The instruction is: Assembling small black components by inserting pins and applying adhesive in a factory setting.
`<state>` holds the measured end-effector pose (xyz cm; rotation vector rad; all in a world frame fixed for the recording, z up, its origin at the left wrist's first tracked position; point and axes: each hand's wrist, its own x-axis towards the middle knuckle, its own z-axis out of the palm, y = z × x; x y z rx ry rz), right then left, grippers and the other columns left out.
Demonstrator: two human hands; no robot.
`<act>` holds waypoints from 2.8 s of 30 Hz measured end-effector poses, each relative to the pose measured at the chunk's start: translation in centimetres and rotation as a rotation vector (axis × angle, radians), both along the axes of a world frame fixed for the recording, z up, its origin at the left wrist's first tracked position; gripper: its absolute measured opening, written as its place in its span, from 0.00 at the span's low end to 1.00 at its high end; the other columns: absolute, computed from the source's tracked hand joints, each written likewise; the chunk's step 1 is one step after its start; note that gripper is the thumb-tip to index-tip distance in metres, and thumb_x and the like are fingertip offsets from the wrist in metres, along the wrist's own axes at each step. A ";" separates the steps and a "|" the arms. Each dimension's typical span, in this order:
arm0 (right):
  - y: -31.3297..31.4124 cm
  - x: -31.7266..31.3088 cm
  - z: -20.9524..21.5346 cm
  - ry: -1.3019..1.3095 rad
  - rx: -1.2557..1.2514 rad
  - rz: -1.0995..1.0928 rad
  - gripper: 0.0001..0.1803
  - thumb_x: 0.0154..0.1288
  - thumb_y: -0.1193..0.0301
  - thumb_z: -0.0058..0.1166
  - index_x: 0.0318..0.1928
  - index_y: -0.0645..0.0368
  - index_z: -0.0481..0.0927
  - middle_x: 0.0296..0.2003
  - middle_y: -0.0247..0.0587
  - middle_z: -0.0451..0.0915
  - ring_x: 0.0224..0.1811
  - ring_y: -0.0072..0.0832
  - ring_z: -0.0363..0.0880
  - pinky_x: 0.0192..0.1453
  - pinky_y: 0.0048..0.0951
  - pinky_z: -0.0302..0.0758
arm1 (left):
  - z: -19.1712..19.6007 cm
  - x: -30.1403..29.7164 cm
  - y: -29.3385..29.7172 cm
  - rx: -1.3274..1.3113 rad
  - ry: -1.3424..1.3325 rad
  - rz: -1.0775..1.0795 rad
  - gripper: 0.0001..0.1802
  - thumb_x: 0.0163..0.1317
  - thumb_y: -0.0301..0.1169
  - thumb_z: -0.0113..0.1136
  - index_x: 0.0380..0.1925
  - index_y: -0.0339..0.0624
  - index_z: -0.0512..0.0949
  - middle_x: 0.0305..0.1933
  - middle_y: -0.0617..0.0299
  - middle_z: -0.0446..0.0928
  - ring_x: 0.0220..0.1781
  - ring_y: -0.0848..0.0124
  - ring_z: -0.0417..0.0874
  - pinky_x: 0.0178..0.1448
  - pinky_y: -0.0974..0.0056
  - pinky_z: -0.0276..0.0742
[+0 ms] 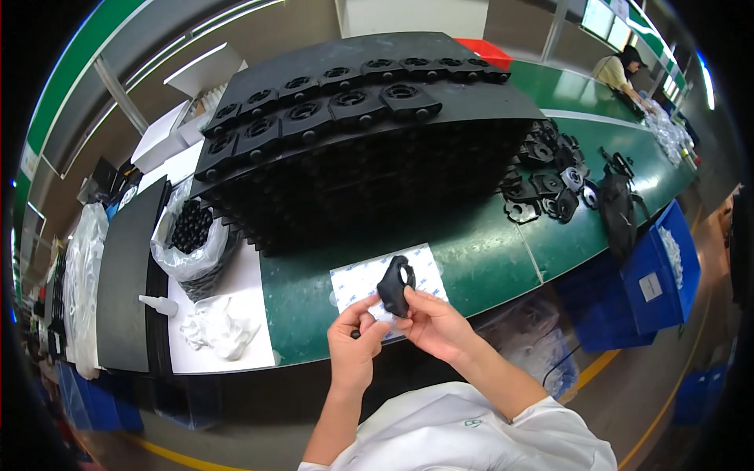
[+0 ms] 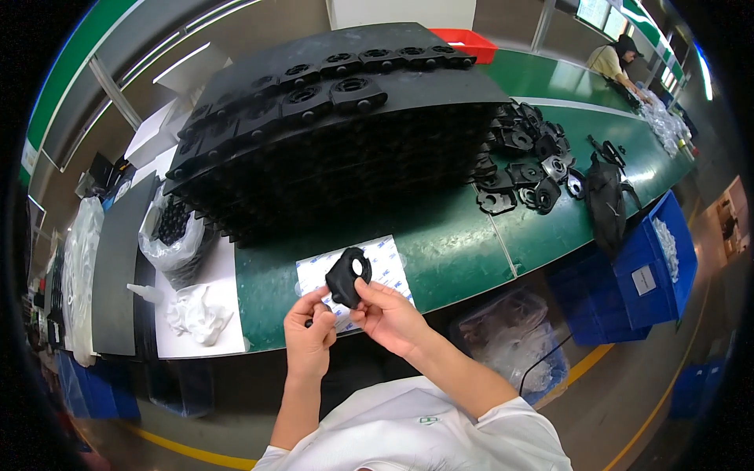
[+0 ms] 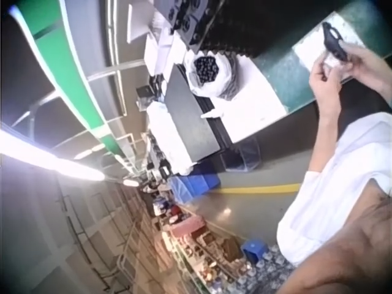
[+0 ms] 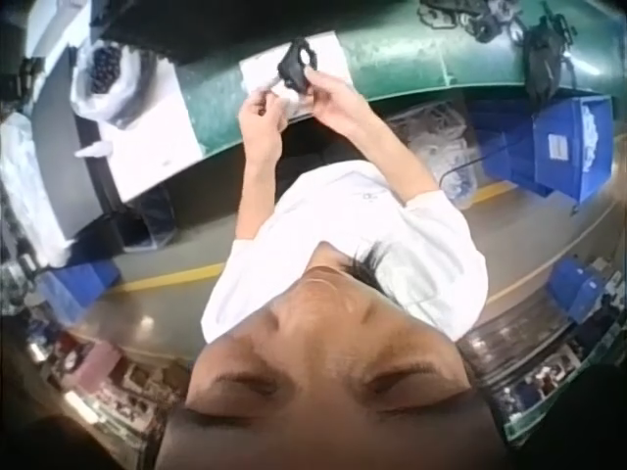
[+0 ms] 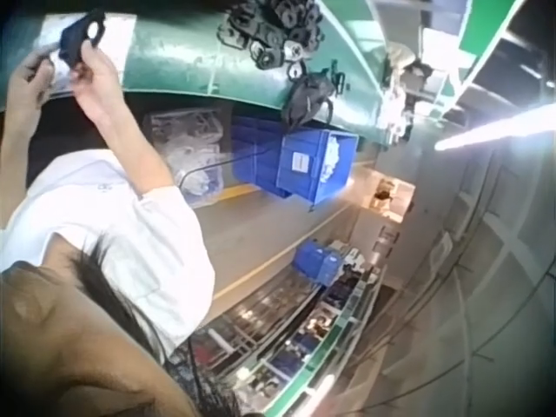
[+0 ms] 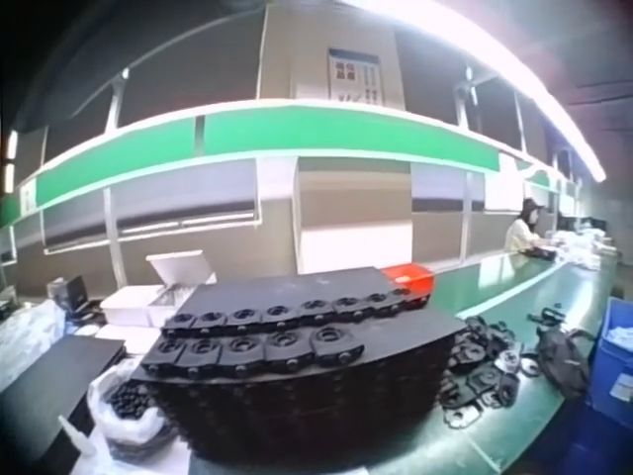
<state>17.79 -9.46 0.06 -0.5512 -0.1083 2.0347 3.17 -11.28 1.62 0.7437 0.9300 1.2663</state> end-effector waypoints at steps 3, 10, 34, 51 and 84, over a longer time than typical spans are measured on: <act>0.2 0.6 1.2 0.273 -0.163 -0.018 0.06 0.66 0.70 0.48 0.38 0.59 0.74 0.30 0.34 0.74 0.31 0.20 0.64 0.33 0.17 0.66 | 0.5 -1.0 0.4 -0.094 -0.220 -0.058 0.17 0.63 0.27 0.52 0.51 0.35 0.67 0.22 0.72 0.61 0.19 0.84 0.57 0.17 0.79 0.49; 1.9 5.4 5.0 -0.139 0.198 -0.299 0.07 0.65 0.68 0.50 0.42 0.55 0.74 0.34 0.34 0.75 0.33 0.20 0.69 0.33 0.20 0.69 | 0.2 -3.6 0.6 -0.386 -0.632 0.037 0.14 0.59 0.29 0.50 0.45 0.38 0.67 0.33 0.60 0.67 0.26 0.74 0.64 0.18 0.76 0.55; 15.0 17.4 18.4 -1.940 1.016 -0.957 0.13 0.59 0.66 0.54 0.40 0.62 0.80 0.28 0.42 0.82 0.30 0.25 0.79 0.37 0.24 0.73 | -1.2 -4.6 0.1 -0.341 -0.663 -0.041 0.19 0.64 0.49 0.47 0.33 0.45 0.73 0.21 0.71 0.61 0.18 0.81 0.58 0.16 0.77 0.50; 0.7 15.9 1.4 -2.463 1.004 -0.238 0.18 0.44 0.75 0.62 0.40 0.59 0.77 0.39 0.41 0.78 0.42 0.40 0.72 0.44 0.37 0.69 | -1.2 -4.0 -0.1 -0.213 -0.549 -0.016 0.09 0.63 0.32 0.53 0.42 0.45 0.72 0.39 0.65 0.76 0.19 0.82 0.59 0.18 0.79 0.53; 1.4 -0.7 -2.1 -1.349 0.839 -0.104 0.05 0.63 0.79 0.47 0.40 0.65 0.72 0.28 0.36 0.75 0.27 0.17 0.72 0.32 0.18 0.69 | -1.8 -4.9 -0.4 -0.193 -0.528 0.030 0.15 0.64 0.33 0.52 0.50 0.42 0.71 0.42 0.64 0.76 0.19 0.84 0.58 0.18 0.80 0.54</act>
